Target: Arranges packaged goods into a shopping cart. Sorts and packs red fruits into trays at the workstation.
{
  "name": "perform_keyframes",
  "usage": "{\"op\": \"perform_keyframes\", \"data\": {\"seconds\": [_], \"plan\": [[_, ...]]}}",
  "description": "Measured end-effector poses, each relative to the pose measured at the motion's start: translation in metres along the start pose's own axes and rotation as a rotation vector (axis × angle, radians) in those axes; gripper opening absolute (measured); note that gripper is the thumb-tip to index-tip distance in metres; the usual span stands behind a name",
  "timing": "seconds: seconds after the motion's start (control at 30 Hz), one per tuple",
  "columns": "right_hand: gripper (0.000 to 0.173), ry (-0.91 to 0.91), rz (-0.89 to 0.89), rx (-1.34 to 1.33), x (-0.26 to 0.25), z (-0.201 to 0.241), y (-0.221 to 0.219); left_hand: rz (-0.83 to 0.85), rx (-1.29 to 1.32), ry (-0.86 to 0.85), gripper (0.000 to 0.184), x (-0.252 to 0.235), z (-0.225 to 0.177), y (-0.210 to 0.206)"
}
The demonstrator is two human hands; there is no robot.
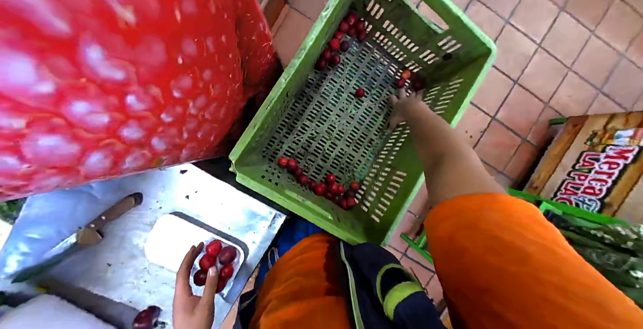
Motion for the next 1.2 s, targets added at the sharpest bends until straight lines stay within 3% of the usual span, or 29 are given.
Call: {"op": "perform_keyframes", "data": {"seconds": [0.2,0.33,0.5,0.63,0.77,0.93,1.07,1.2], "plan": [[0.114,0.081,-0.026,0.073,0.003,0.012,-0.012,-0.055,0.038,0.033,0.068,-0.001,0.002,-0.004],[0.112,0.066,-0.012,0.192,0.008,0.020,-0.018,-0.094,0.048,0.069,0.067,0.000,0.006,-0.004],[0.095,0.162,0.037,0.147,0.034,0.023,-0.011,-0.134,0.098,0.128,0.065,0.004,0.013,-0.007],[0.083,0.202,0.108,0.348,0.039,0.041,-0.037,-0.168,0.007,0.054,0.058,0.007,0.012,0.000],[0.087,0.155,0.082,0.415,0.027,0.048,-0.057,-0.228,-0.046,0.003,0.054,0.007,0.008,0.002],[0.066,0.065,0.112,0.377,0.049,0.064,-0.044,-0.312,0.006,-0.023,0.051,0.016,0.007,0.003],[0.056,0.161,0.104,0.441,0.055,0.065,-0.043,-0.342,0.016,-0.044,0.048,0.018,0.012,0.010],[0.054,0.282,0.089,0.541,0.075,0.094,-0.054,-0.393,0.063,-0.068,0.047,0.017,0.020,0.020]]}}
Point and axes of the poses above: each hand's wrist, its own x-axis away from the middle knuckle, its own y-axis out of the back of the hand, z = x × y, the point moved 7 cm from there along -x, towards the middle knuckle, and after that the axes turned 5 degrees about y, right-handed, at the moved point
